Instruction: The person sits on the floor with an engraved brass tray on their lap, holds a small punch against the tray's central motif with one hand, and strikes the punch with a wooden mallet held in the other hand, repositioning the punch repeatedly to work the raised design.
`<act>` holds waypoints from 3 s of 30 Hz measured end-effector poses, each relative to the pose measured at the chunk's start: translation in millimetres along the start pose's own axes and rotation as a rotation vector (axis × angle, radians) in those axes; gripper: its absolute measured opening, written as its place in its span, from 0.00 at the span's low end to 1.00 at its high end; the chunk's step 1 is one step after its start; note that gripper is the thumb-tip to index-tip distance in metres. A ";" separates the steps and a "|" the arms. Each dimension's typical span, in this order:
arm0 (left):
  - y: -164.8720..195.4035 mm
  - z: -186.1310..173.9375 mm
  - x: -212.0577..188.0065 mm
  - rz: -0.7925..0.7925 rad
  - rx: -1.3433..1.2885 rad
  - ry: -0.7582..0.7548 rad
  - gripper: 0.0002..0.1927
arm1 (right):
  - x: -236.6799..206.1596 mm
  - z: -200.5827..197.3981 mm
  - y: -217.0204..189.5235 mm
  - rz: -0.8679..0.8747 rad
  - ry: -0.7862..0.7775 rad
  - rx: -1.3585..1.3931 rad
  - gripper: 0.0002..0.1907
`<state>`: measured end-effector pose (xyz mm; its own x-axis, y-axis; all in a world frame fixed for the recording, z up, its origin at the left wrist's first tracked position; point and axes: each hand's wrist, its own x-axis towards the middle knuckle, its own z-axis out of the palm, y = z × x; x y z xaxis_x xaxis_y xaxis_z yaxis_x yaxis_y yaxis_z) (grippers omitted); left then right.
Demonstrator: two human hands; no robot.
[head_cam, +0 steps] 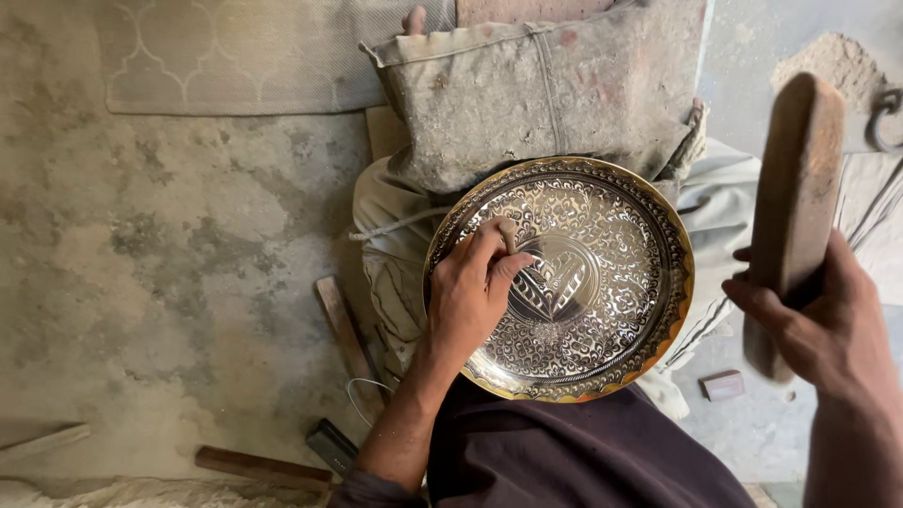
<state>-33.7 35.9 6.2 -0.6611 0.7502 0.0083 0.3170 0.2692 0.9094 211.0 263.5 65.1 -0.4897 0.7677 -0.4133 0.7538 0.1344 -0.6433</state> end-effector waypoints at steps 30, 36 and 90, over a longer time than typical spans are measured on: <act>-3.4 -9.4 42.0 0.193 0.080 -0.436 0.16 | 2.5 18.1 -70.1 -0.428 0.008 -0.712 0.30; -1.4 -8.0 42.7 0.144 0.022 -0.506 0.16 | -4.1 24.4 -52.2 -0.426 0.064 -0.741 0.30; -8.2 -15.0 32.7 0.143 0.010 -0.352 0.17 | 9.7 13.0 -51.3 -0.573 -0.012 -0.610 0.18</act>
<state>-68.1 49.2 5.3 -0.3366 0.9416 -0.0104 0.3969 0.1519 0.9052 161.9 255.9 85.7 -0.8713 0.4711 -0.1374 0.4901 0.8199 -0.2959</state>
